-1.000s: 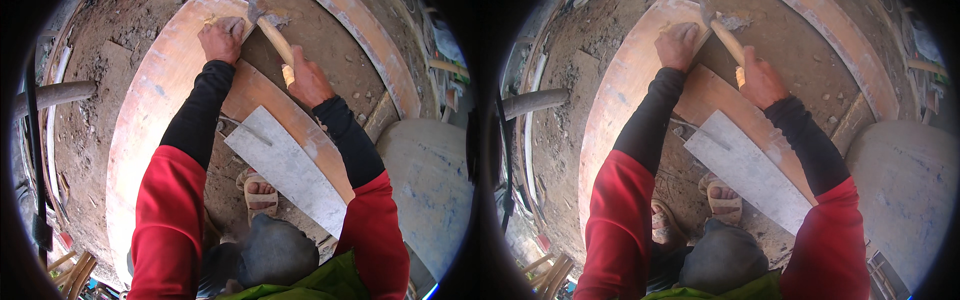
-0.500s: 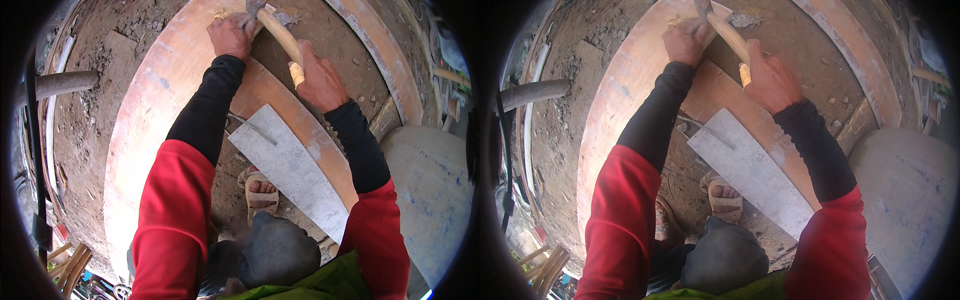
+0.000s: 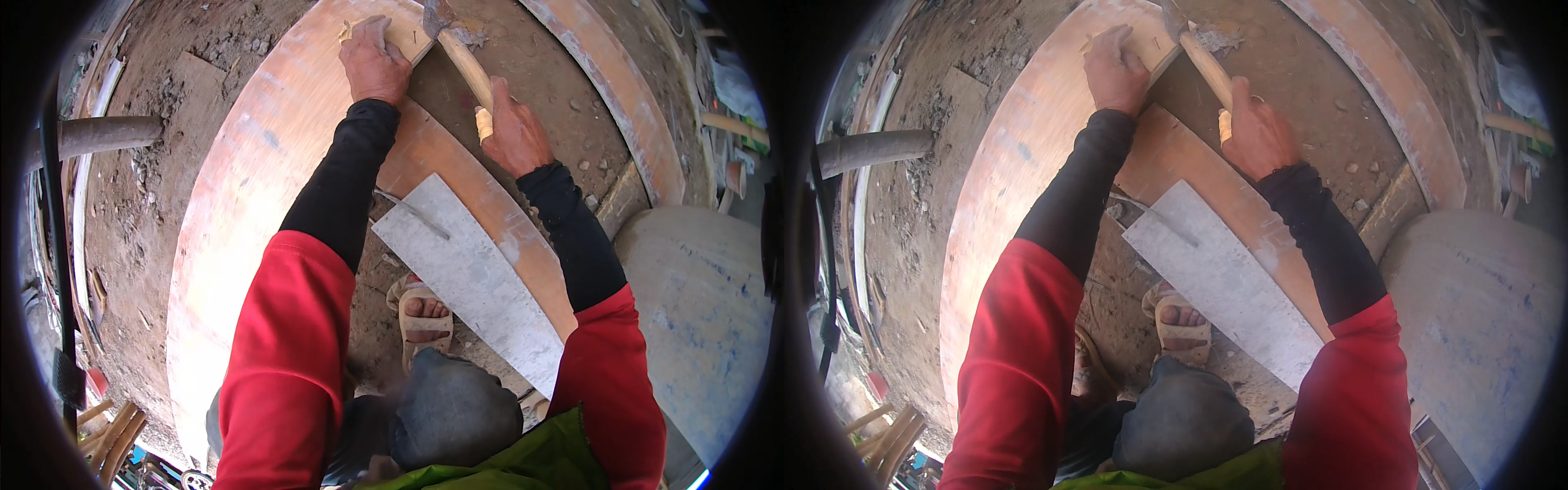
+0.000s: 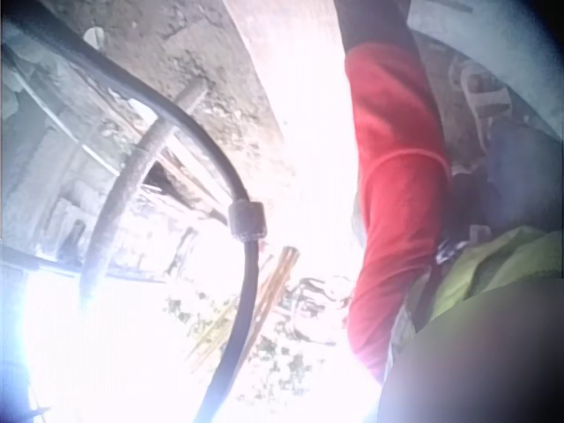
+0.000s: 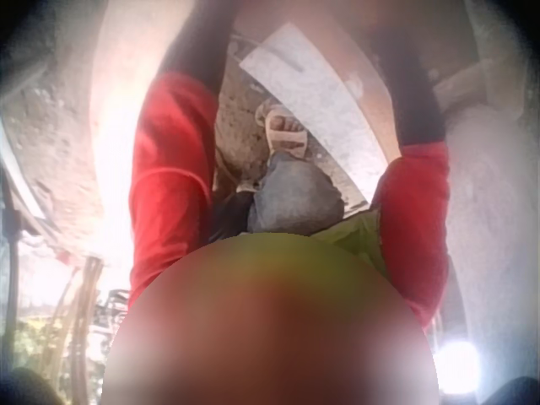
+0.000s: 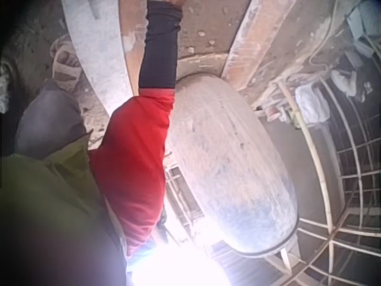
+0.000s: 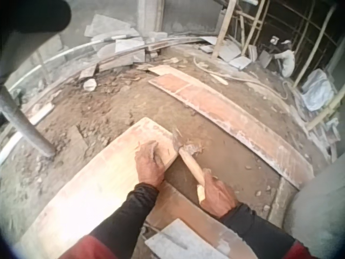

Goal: The person uses a small axe to chip and shape a long curved wooden plank on the ground. They repeatedly strike the wood, reposition the plank, and clear away wood chips while working in an outdoor area with scattered debris and a parked motorcycle nearby.

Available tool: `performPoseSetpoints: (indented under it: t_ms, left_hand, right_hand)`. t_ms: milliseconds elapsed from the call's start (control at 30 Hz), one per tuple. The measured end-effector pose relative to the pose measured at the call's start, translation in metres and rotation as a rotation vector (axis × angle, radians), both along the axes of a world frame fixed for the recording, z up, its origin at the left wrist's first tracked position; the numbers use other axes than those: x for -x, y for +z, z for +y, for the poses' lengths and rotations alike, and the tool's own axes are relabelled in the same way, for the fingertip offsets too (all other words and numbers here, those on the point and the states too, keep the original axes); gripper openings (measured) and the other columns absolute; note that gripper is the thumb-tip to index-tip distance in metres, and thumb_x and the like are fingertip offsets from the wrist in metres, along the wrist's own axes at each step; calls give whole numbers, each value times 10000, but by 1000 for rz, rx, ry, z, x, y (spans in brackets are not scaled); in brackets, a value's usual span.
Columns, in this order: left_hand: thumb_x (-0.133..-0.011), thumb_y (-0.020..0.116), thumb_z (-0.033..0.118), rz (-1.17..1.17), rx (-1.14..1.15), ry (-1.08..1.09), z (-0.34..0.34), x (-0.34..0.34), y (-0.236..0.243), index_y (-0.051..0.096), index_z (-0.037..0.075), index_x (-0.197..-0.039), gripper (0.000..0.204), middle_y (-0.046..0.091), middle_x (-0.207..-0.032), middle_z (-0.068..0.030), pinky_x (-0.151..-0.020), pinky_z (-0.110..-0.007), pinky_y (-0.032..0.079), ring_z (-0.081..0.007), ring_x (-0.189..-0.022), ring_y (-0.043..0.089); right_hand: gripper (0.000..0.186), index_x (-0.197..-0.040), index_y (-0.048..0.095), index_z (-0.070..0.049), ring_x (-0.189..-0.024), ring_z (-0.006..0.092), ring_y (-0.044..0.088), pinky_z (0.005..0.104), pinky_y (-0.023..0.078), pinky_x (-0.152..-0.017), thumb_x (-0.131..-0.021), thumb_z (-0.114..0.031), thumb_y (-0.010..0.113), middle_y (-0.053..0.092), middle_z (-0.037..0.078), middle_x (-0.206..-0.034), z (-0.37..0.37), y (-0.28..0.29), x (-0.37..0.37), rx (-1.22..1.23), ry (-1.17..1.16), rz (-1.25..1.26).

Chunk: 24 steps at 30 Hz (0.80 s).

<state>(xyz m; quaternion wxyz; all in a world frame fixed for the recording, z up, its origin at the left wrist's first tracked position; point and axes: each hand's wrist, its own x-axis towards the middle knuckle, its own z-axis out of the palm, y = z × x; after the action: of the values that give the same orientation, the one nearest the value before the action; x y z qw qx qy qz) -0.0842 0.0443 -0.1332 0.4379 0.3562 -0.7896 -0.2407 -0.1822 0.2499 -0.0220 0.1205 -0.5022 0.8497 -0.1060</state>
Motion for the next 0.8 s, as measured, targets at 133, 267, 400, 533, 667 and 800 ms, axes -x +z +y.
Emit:
performPoseSetpoints:
  t_ms: [133, 267, 400, 533, 667, 800]
  left_hand:
    - [-919, 654, 313, -264, 126, 25, 11, -8, 16, 631, 32, -1357, 521, 554, -1500, -152, -1187, -595, 299, -371, -1277, 593]
    - [-953, 648, 579, -616, 260, 9, 31, -39, 29, 472, 1, -1515, 825, 344, -1689, -171, -1219, -750, 131, -391, -1402, 534]
    - [-917, 702, 594, -794, 225, -26, 32, -43, 27, 375, 13, -1594, 950, 302, -1719, -160, -1189, -799, 149, -354, -1447, 499]
    - [-923, 719, 494, -830, 160, -41, 29, -42, 19, 355, 22, -1624, 920, 268, -1741, -152, -1207, -813, 74, -355, -1551, 365]
    - [-1000, 602, 310, -878, 333, 73, 30, -36, 12, 429, 13, -1585, 678, 342, -1707, -181, -1195, -819, 116, -389, -1543, 374]
    - [-1026, 475, 148, -843, 375, 133, 32, -34, 5, 497, -2, -1535, 531, 402, -1666, -221, -1182, -822, 160, -392, -1520, 413]
  right_hand:
    - [306, -1153, 433, -18, -750, 543, 666, 606, 518, -643, -995, -161, 653, 677, 322, -826, 4, -13, 0, 42, -4, 3]
    - [415, -1284, 402, 8, -780, 589, 642, 631, 489, -668, -982, -117, 657, 666, 358, -835, 3, -16, 6, 35, 3, -24]
    - [352, -1231, 437, -8, -783, 543, 682, 612, 527, -661, -1003, -171, 649, 686, 323, -848, 2, -15, 5, 10, -3, -4]
    - [364, -1267, 445, -1, -818, 560, 671, 611, 523, -681, -1007, -162, 642, 686, 350, -893, -4, 5, 5, 22, 4, -89]
    - [420, -1338, 454, 3, -849, 573, 657, 602, 514, -692, -1001, -152, 654, 688, 360, -966, -5, 44, -2, 149, 5, -133]
    - [475, -1418, 466, -45, -866, 560, 677, 573, 532, -683, -1013, -163, 684, 703, 313, -916, -9, 68, -15, 513, 90, -31]
